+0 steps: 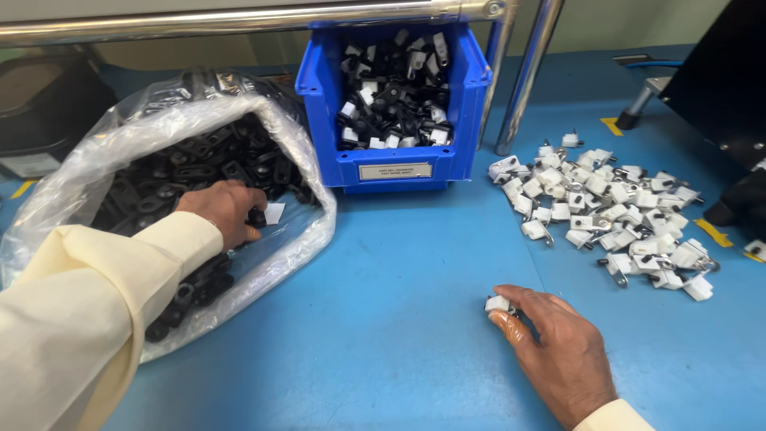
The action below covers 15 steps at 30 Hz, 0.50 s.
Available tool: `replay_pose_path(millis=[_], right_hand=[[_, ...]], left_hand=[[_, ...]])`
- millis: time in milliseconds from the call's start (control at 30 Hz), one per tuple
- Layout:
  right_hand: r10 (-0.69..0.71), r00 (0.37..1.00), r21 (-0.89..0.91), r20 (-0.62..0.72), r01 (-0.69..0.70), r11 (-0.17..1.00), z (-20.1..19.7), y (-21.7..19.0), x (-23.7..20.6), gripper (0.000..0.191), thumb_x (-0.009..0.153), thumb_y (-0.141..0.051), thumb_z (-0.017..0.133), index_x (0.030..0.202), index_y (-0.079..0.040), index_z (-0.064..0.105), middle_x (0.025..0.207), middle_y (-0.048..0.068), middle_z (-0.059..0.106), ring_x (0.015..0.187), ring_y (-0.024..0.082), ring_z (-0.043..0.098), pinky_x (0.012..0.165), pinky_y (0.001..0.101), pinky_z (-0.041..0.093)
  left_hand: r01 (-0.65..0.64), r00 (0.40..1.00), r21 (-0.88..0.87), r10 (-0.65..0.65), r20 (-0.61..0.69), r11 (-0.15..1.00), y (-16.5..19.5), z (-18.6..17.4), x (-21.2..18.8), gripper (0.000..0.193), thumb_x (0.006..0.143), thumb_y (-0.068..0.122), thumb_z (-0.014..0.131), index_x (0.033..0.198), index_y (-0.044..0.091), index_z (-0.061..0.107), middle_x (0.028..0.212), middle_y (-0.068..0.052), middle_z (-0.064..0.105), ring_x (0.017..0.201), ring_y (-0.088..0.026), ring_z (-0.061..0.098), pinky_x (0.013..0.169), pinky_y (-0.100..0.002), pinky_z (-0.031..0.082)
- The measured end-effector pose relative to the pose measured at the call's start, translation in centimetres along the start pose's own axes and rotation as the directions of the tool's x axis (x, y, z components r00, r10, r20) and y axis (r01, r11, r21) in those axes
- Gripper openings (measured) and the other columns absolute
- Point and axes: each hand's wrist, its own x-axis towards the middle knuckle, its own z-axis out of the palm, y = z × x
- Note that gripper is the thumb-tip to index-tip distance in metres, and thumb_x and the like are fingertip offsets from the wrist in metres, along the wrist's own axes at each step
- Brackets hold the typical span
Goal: The person repeatedly picks a black plastic clip from a bag and a white plastic component from a pile, then presses them together to form an assembled unit. The assembled units are placed on the table to the right. The process is repeated continuously throughout the clip.
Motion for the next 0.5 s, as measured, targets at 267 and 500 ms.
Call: replay_pose_path(millis=[267, 500], right_hand=[[0.146, 0.989, 0.122, 0.005, -0.146, 0.982, 0.3, -1.8, 0.3, 0.041, 0.08, -0.027, 0.082, 0.119, -0.02, 0.077, 0.101, 0.003, 0.08, 0.09, 0.015, 0.078, 0.069, 0.032, 0.064], [0.116, 0.993, -0.06, -0.031, -0.118, 0.991, 2.2, -3.5, -0.9, 0.04, 0.077, -0.03, 0.086, 0.116, -0.021, 0.078, 0.102, 0.003, 0.079, 0.083, 0.016, 0.073, 0.072, 0.0318, 0.061]], left_hand=[[0.095, 0.989, -0.196, -0.115, -0.089, 0.976, -1.3, -1.4, -1.0, 0.036, 0.09, 0.03, 0.078, 0.125, 0.028, 0.071, 0.116, -0.005, 0.074, 0.108, -0.027, 0.071, 0.09, -0.044, 0.059], [-0.023, 0.998, -0.985, -0.046, -0.031, 0.17, 0.3, -1.3, -2.7, 0.031, 0.096, 0.005, 0.058, 0.126, 0.009, 0.065, 0.099, -0.014, 0.074, 0.08, -0.021, 0.077, 0.062, -0.032, 0.065]])
